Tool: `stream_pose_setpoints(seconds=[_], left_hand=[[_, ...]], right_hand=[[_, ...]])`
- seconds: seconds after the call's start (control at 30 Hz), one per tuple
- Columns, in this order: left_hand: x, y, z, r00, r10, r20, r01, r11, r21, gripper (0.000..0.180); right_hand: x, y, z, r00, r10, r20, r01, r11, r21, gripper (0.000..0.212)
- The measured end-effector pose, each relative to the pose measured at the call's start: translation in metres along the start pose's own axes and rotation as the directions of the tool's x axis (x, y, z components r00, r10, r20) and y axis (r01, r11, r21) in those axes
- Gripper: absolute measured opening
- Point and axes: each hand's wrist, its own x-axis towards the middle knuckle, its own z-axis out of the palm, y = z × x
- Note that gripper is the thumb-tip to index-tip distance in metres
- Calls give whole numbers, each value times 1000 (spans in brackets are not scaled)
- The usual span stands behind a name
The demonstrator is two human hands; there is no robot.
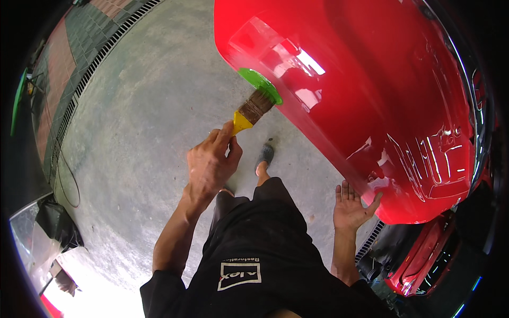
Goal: The person uses a paintbrush to apply green paint to the rear bumper and trunk lid of a red car. They repeatedly dip the brush into a small container of paint and carefully cover the red surface with green strokes.
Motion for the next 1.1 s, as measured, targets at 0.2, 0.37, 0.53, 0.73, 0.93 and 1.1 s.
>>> stream_pose_setpoints(seconds=[0.2,0.37,0.53,0.73,0.93,1.1], left_hand=[[-6,0,5,997,42,-58,-39,998,46,36],[-8,-5,11,992,84,-91,-77,994,75,37],[-11,0,7,1000,13,13,-15,992,124,40],[-11,12,9,989,28,-146,-29,1000,-4,36],[-11,26,12,998,-57,-21,57,998,-14,37],[-6,27,10,999,-39,7,39,999,7,37]], right_hand=[[-2,1,2,1000,-7,-11,7,1000,4,89],[-3,0,4,1000,-4,-8,4,1000,3,86],[-3,1,5,1000,-5,-15,5,1000,2,85],[-2,2,2,1000,-5,-19,5,1000,2,86],[0,0,3,1000,-9,-13,9,1000,2,87],[-3,2,7,999,-18,-29,18,1000,-12,89]])
